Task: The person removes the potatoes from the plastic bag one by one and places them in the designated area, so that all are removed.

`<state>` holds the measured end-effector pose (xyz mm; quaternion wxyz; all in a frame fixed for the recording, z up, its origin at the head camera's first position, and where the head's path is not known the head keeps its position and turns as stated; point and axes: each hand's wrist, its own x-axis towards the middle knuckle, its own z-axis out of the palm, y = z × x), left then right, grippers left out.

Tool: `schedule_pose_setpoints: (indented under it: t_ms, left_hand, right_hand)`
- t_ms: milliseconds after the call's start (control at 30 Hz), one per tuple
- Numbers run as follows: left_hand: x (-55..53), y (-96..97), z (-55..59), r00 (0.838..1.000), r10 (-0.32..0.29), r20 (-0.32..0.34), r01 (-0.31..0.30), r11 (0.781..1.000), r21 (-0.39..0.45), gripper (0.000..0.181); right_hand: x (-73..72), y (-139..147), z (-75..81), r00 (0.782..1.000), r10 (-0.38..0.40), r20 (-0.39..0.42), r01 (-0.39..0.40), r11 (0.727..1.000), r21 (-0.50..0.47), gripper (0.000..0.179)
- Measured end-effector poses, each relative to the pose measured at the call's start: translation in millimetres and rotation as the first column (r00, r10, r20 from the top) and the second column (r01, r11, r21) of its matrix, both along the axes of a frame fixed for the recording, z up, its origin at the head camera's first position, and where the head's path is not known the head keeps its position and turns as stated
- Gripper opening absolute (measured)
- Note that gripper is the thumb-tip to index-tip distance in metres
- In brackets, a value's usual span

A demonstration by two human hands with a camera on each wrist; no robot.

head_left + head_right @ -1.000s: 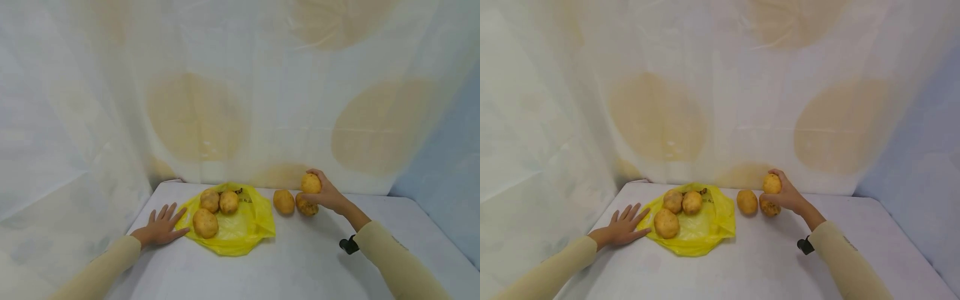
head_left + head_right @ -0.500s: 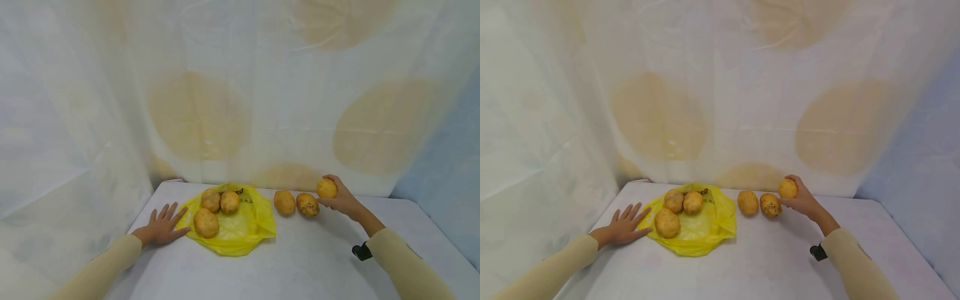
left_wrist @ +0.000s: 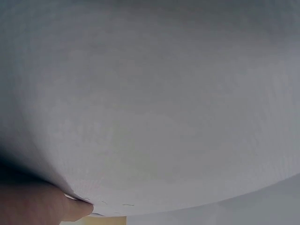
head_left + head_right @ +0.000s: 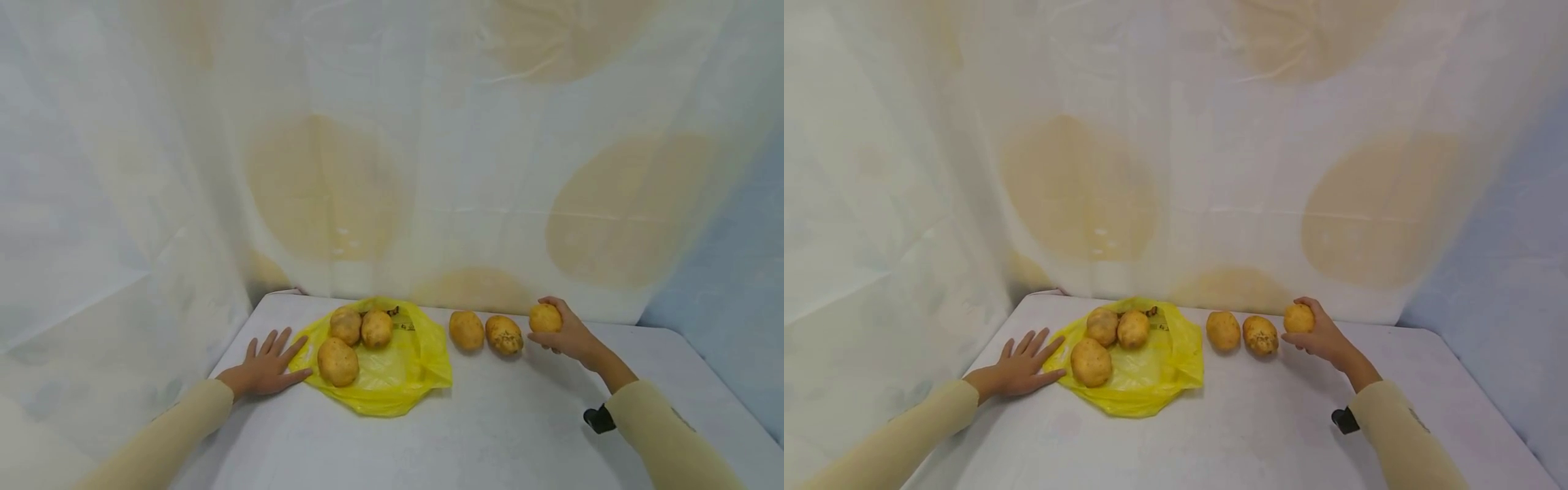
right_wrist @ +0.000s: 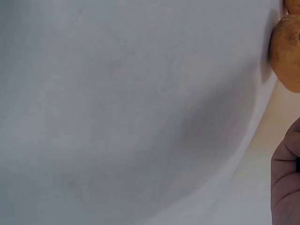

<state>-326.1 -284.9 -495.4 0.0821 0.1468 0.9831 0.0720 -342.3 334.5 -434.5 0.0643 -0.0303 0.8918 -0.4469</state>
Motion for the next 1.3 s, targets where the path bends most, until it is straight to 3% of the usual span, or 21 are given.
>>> schedule_pose_setpoints:
  t_ms: [567, 833, 1067, 1300]
  left_hand:
    - [3.2, 1.8, 1.3, 1.000, -0.005, 0.011, 0.005, 1.000, 0.014, 0.089]
    - [-0.7, -1.5, -6.0, 1.000, 0.004, 0.014, -0.004, 1.000, 0.006, 0.092]
    - [5.1, 4.7, 11.2, 1.000, -0.005, 0.011, 0.005, 1.000, -0.002, 0.086]
    - [5.1, 4.4, 11.4, 1.000, -0.002, 0.017, 0.002, 1.000, 0.001, 0.086]
  right_hand:
    - [-0.3, 10.6, -20.8, 0.992, -0.034, 0.118, 0.026, 0.998, 0.065, 0.102]
    - [1.8, 14.1, -23.2, 0.995, -0.027, 0.091, 0.013, 0.987, 0.159, 0.097]
    - [6.0, 15.0, -19.0, 0.996, -0.003, 0.092, -0.017, 0.975, 0.221, 0.094]
    - [3.3, 14.5, -20.2, 0.997, 0.004, 0.082, -0.021, 0.977, 0.214, 0.099]
